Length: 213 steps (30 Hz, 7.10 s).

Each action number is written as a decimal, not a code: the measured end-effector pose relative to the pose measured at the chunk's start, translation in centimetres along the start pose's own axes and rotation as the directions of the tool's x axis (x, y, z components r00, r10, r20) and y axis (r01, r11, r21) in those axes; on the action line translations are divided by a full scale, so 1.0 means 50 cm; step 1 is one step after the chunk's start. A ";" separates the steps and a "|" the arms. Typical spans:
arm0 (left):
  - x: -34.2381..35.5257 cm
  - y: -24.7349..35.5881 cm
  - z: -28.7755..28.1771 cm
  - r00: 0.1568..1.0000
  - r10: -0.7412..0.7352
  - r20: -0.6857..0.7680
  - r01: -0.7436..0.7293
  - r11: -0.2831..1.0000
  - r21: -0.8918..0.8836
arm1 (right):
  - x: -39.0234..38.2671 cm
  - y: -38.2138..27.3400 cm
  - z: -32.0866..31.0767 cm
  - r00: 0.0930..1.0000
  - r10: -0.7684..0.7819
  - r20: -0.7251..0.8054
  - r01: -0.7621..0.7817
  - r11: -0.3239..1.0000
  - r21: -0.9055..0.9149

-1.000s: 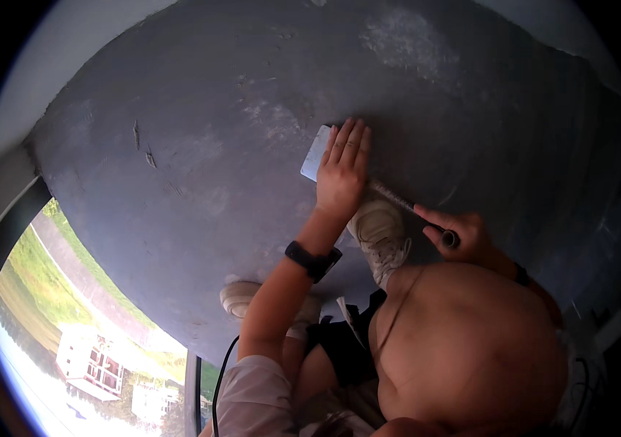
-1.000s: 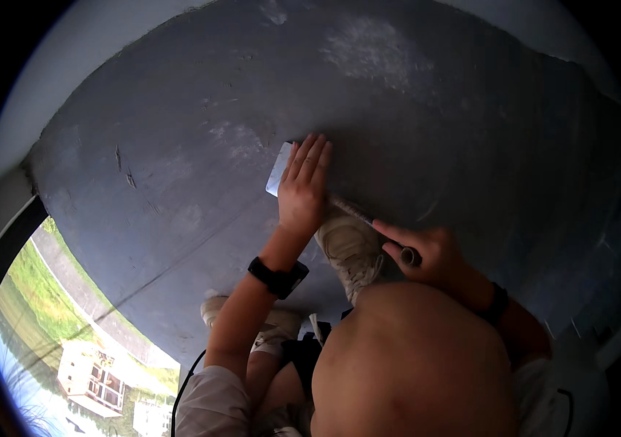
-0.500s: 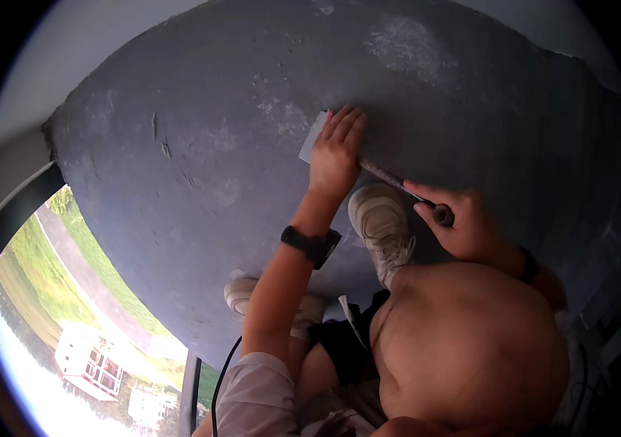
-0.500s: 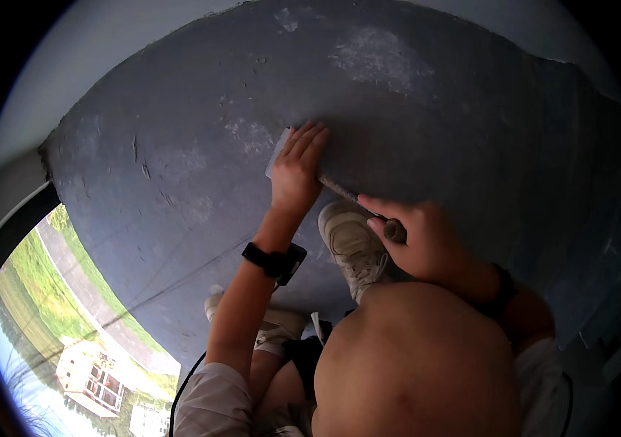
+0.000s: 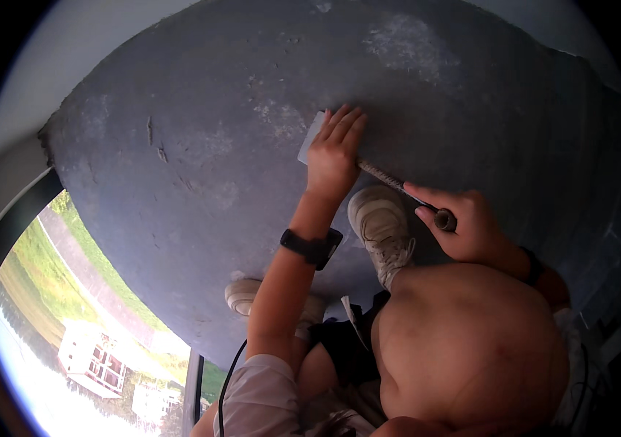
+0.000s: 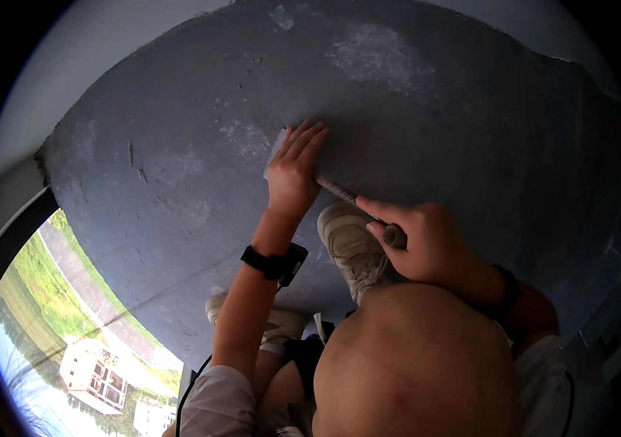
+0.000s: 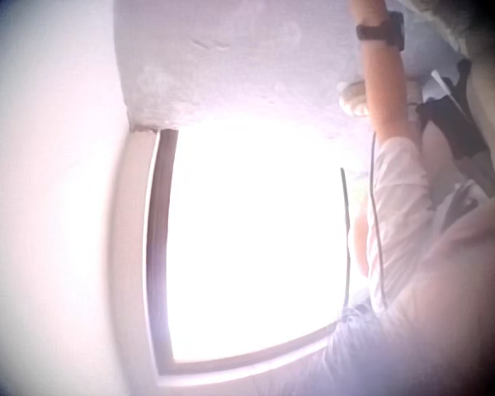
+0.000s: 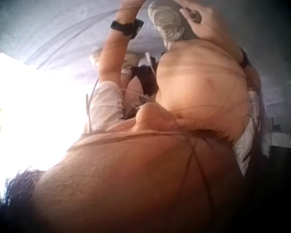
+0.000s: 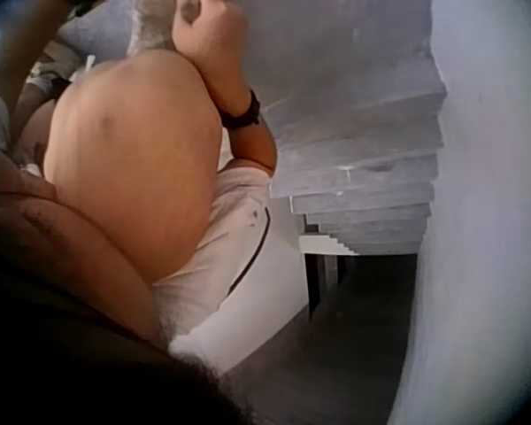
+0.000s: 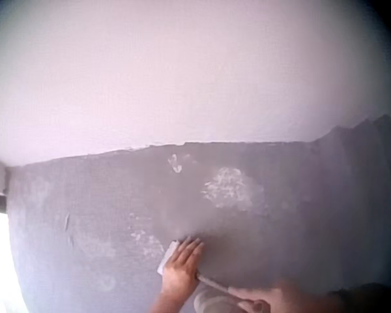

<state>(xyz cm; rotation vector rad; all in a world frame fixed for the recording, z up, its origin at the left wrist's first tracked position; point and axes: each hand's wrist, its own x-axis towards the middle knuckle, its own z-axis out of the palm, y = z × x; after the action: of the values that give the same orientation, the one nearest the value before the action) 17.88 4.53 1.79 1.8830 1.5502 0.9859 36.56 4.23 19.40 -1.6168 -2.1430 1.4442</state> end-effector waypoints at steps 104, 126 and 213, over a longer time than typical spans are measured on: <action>0.038 0.027 0.077 0.960 -0.123 -0.251 0.144 0.987 0.067 | 0.090 0.018 -0.117 0.996 -0.074 0.057 0.087 0.957 -0.276; -0.036 0.010 0.024 0.999 0.037 0.029 -0.040 0.994 0.102 | -0.042 0.062 0.000 0.989 0.077 0.125 -0.068 0.995 -0.079; -0.012 0.005 0.018 1.000 0.003 -0.026 0.004 0.966 0.260 | -0.001 0.001 -0.025 0.981 0.146 0.130 -0.147 0.989 -0.005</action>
<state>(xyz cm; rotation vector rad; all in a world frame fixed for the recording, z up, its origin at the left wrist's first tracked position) 18.67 3.97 1.29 2.0509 1.7681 0.8429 37.35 4.95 20.08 -1.7580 -2.1236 1.6388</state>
